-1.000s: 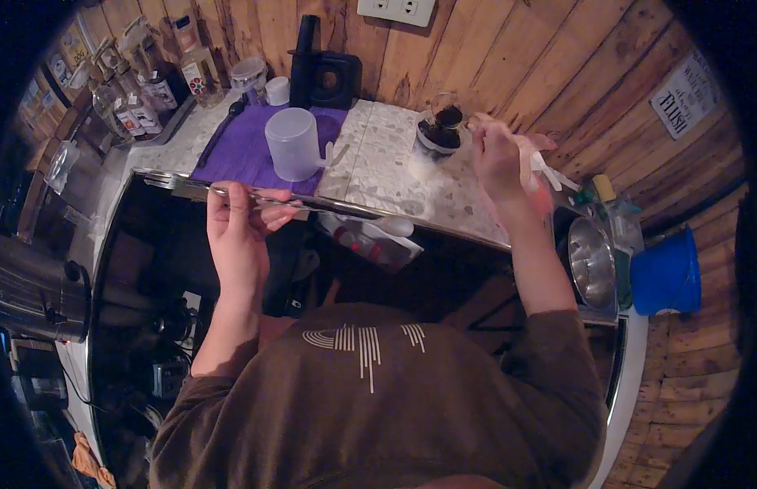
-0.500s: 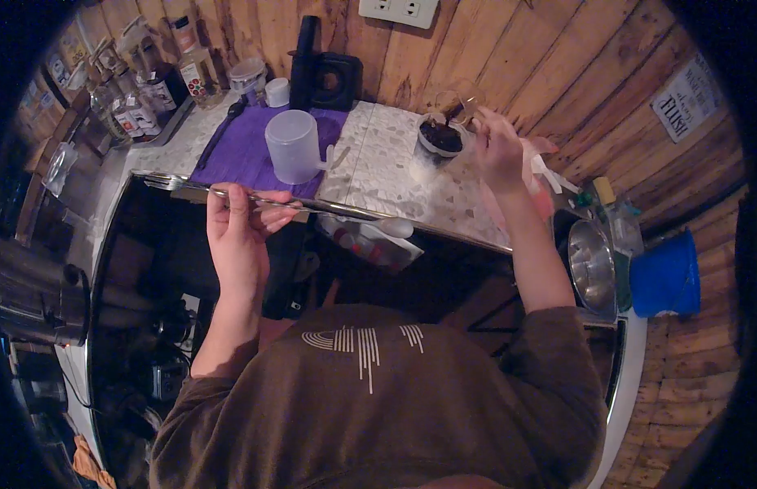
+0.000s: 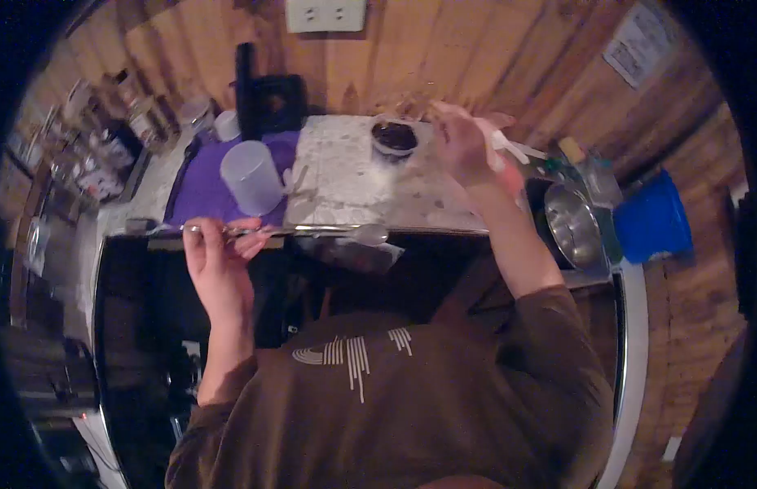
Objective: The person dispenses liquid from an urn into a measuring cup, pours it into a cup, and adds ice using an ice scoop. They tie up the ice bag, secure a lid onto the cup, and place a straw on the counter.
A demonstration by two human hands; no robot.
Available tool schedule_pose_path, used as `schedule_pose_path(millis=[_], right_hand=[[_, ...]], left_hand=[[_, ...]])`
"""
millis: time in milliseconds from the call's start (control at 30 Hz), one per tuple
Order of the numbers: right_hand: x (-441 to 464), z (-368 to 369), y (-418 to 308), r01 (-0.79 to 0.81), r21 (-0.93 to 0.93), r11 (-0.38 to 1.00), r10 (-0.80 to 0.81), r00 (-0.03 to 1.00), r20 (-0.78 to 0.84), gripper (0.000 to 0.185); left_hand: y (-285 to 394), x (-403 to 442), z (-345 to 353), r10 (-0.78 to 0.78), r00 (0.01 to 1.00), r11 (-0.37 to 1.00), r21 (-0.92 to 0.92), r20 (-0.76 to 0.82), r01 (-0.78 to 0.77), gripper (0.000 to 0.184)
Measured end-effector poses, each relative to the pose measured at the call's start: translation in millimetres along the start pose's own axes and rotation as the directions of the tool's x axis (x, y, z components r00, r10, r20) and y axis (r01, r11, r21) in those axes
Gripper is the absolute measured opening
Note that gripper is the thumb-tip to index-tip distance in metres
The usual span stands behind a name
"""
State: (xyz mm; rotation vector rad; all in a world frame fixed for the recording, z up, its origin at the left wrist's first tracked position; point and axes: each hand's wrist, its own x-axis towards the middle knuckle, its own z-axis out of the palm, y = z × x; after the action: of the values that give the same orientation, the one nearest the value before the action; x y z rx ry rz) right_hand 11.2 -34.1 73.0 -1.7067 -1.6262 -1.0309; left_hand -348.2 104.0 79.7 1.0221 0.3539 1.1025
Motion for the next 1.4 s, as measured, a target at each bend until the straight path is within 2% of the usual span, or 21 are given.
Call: schedule_pose_path(millis=[67, 133, 200, 233, 300, 400, 500, 567, 633, 667, 700, 733, 767, 833, 900, 1000, 1067, 1133, 1200, 1300, 1400], right_hand=[[5.3, -4.2, -8.9, 0.0, -0.016, 1.0, -0.001, 0.998, -0.066, 0.032], [2.2, 0.6, -2.4, 0.19, -0.382, 0.904, -0.151, 0.98, 0.13, 0.026], [-5.2, 5.9, 1.9, 0.242, -0.41, 0.879, -0.165, 0.962, 0.216, 0.029], [1.3, 4.1, -9.8, 0.092, -0.12, 0.989, -0.096, 0.995, -0.035, 0.03], [10.9, -0.6, -11.7, 0.115, -0.103, 0.988, -0.122, 0.99, -0.068, 0.027], [10.4, -6.7, -36.4, -0.149, 0.077, 0.986, 0.153, 0.987, -0.051, 0.019], [11.3, -25.9, -33.2, -0.532, 0.493, 0.688, 0.607, 0.795, 0.01, 0.013], [-1.4, -43.1, -8.0, -0.553, 0.427, 0.716, 0.67, 0.717, -0.195, 0.017], [-27.3, -83.8, 26.7, -0.597, 0.541, 0.592, 0.774, 0.608, -0.177, 0.023], [-50.2, -107.4, 57.5, -0.552, 0.543, 0.633, 0.747, 0.62, -0.241, 0.025], [-56.9, -152.3, 59.7, -0.588, 0.642, 0.492, 0.828, 0.545, -0.135, 0.026], [-77.6, -182.4, 77.7, -0.62, 0.564, 0.545, 0.828, 0.507, -0.241, 0.027], [-98.6, -213.3, 101.4, -0.725, 0.468, 0.505, 0.863, 0.441, -0.248, 0.032], [-129.6, -276.1, 126.6, -0.853, -0.224, 0.471, 0.818, 0.517, -0.25, 0.033], [-171.0, -309.7, 158.1, -0.765, -0.501, 0.404, 0.86, 0.504, -0.077, 0.027], [-239.8, -305.5, 200.3, -0.543, -0.735, 0.406, 0.897, 0.39, 0.207, 0.026], [-279.0, -287.7, 217.2, -0.526, -0.655, 0.542, 0.828, 0.468, 0.31, 0.033], [-297.3, -280.5, 232.3, -0.472, -0.616, 0.63, 0.772, 0.465, 0.433, 0.038], [-281.2, -275.1, 222.8, -0.389, -0.619, 0.682, 0.731, 0.373, 0.572, 0.042], [-290.1, -268.0, 234.0, -0.327, -0.635, 0.7, 0.714, 0.33, 0.617, 0.042], [-308.4, -263.6, 249.9, -0.354, -0.584, 0.731, 0.683, 0.391, 0.617, 0.042]], left_hand=[[-2.8, 2.5, -3.4, -0.013, 1.0, 1.0, 0.016, -0.009, 0.013, 0.019], [-6.8, 6.7, -7.7, -0.013, 0.999, 0.999, 0.034, -0.033, 0.014, 0.02], [-10.6, 10.9, -5.0, -0.027, 0.999, 0.999, 0.032, -0.045, 0.028, 0.02], [-9.0, 12.9, -1.5, -0.037, 0.998, 0.999, 0.028, -0.042, 0.038, 0.019], [-12.7, 18.5, -4.7, -0.018, 1.0, 0.999, 0.043, 0.008, 0.018, 0.023], [-17.3, 18.5, -6.5, -0.023, 1.0, 0.997, 0.068, 0.013, 0.022, 0.023], [-23.4, 19.6, 1.1, -0.013, 0.999, 0.997, 0.075, 0.047, 0.009, 0.023], [-25.4, 15.5, 12.1, -0.01, 0.999, 0.996, 0.084, 0.046, 0.006, 0.022], [-30.6, 13.7, 21.8, -0.011, 0.999, 0.996, 0.083, 0.043, 0.008, 0.02], [-34.7, 12.0, 28.0, -0.01, 0.999, 0.997, 0.081, 0.042, 0.006, 0.019], [-38.1, 9.1, 35.3, -0.008, 0.998, 0.998, 0.066, 0.06, 0.004, 0.019], [-40.7, 6.1, 43.5, -0.007, 0.997, 0.999, 0.053, 0.076, 0.002, 0.019], [-44.5, 2.7, 51.6, -0.005, 0.996, 0.999, 0.043, 0.089, 0.001, 0.018], [-56.0, -0.1, 62.6, -0.002, 0.99, 1.0, 0.012, 0.14, 0.001, 0.02], [-68.2, -10.2, 80.7, -0.018, 0.986, 1.0, -0.004, 0.166, 0.018, 0.021], [-85.5, -26.2, 116.6, -0.068, 0.982, 0.998, -0.006, 0.175, 0.07, 0.019], [-97.3, -40.0, 145.6, -0.036, 0.984, 0.999, -0.006, 0.176, 0.038, 0.017], [-108.3, -50.8, 168.4, -0.023, 0.983, 1.0, -0.005, 0.181, 0.024, 0.017], [-118.2, -62.4, 183.3, -0.03, 0.98, 0.999, -0.029, 0.197, 0.037, 0.017], [-128.0, -81.2, 205.5, -0.043, 0.985, 0.998, -0.028, 0.168, 0.049, 0.018], [-134.8, -95.4, 219.2, -0.055, 0.979, 0.996, -0.058, 0.197, 0.067, 0.019]])
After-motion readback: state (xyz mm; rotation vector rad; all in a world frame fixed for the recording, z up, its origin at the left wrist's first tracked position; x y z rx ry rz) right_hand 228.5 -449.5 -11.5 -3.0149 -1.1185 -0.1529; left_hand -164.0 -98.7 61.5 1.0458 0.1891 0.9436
